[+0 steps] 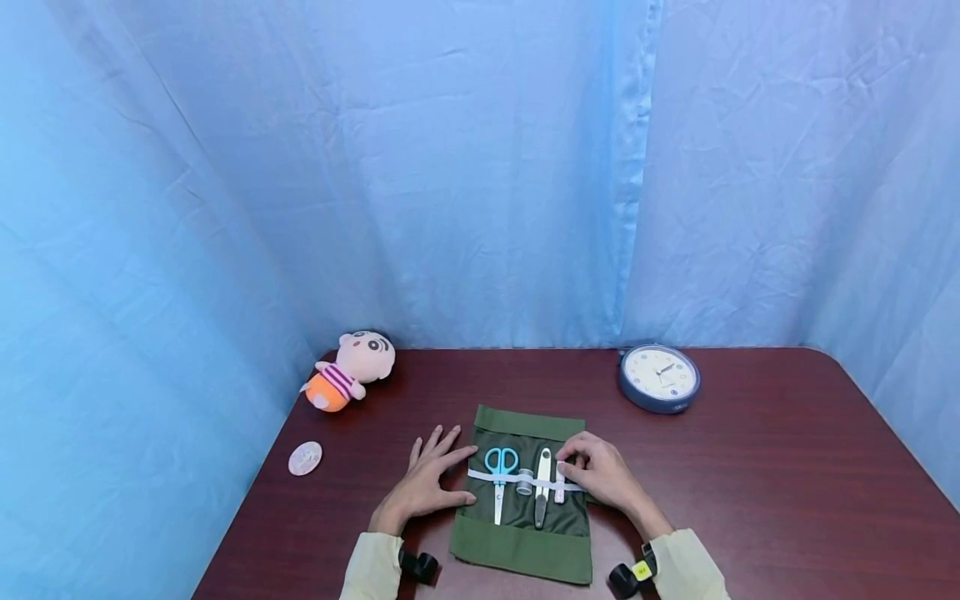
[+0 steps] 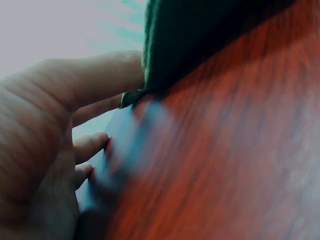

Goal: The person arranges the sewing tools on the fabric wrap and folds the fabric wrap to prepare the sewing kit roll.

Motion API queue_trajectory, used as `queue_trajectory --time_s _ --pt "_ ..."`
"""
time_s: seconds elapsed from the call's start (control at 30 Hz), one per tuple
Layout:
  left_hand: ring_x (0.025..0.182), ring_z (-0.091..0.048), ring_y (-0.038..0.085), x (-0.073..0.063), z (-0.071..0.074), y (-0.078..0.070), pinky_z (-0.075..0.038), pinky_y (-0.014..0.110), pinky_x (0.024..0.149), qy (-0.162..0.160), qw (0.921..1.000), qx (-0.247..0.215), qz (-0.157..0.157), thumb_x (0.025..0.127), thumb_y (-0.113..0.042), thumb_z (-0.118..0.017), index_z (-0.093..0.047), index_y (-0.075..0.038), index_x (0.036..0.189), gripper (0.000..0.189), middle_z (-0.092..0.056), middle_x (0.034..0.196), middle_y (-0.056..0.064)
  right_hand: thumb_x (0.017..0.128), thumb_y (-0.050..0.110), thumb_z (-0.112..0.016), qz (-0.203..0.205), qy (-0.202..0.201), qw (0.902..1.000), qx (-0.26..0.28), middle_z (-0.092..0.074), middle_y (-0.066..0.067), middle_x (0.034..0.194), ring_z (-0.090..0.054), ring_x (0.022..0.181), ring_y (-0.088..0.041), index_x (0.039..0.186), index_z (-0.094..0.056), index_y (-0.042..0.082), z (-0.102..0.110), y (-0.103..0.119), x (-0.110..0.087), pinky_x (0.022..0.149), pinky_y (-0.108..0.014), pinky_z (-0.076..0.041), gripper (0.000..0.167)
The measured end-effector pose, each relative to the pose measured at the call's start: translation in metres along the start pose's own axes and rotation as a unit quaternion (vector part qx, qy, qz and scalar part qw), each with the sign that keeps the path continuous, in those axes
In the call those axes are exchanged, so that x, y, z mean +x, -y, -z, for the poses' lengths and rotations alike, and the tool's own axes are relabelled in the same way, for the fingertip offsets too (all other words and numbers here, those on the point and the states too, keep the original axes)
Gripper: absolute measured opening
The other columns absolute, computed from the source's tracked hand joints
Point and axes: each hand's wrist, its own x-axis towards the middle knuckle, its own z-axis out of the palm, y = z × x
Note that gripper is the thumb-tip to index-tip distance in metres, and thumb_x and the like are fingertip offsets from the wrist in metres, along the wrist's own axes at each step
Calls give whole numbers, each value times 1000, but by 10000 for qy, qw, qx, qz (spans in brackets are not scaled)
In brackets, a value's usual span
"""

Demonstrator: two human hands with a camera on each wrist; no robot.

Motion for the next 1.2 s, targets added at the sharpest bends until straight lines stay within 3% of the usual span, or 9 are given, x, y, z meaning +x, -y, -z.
queue_trajectory --time_s 0.5,0.8,1.0,1.2 --pt "157 -6 45 0 2 0 1 72 120 10 10000 -35 59 83 -42 -80 -53 -20 147 73 -25 167 15 85 10 -76 466 -86 9989 -61 -68 -1 98 -51 67 5 89 -78 15 -2 -2 2 61 -18 -45 6" --pt "157 -7 44 1 2 -2 0 71 122 39 9998 -155 95 86 -43 -77 -51 -21 148 71 -25 167 15 87 12 -76 158 34 9998 -129 -67 -2 104 -56 71 4 113 -72 12 7 0 -3 64 -19 -48 26" --pt "156 -15 43 1 4 -3 -7 70 122 -71 9996 -32 268 87 -42 -75 -49 -19 150 71 -30 165 16 86 11 -77 476 -28 9982 -367 -68 0 102 -59 79 -1 110 -73 11 17 -1 -16 66 -20 -50 25" --pt "156 -19 41 5 11 -11 -15 67 124 -275 9994 84 197 89 -42 -73 -49 -17 150 70 -32 164 14 80 7 -81 1069 -549 9866 -1104 -69 7 104 -65 94 -11 105 -74 13 26 2 -32 81 -30 -55 27"
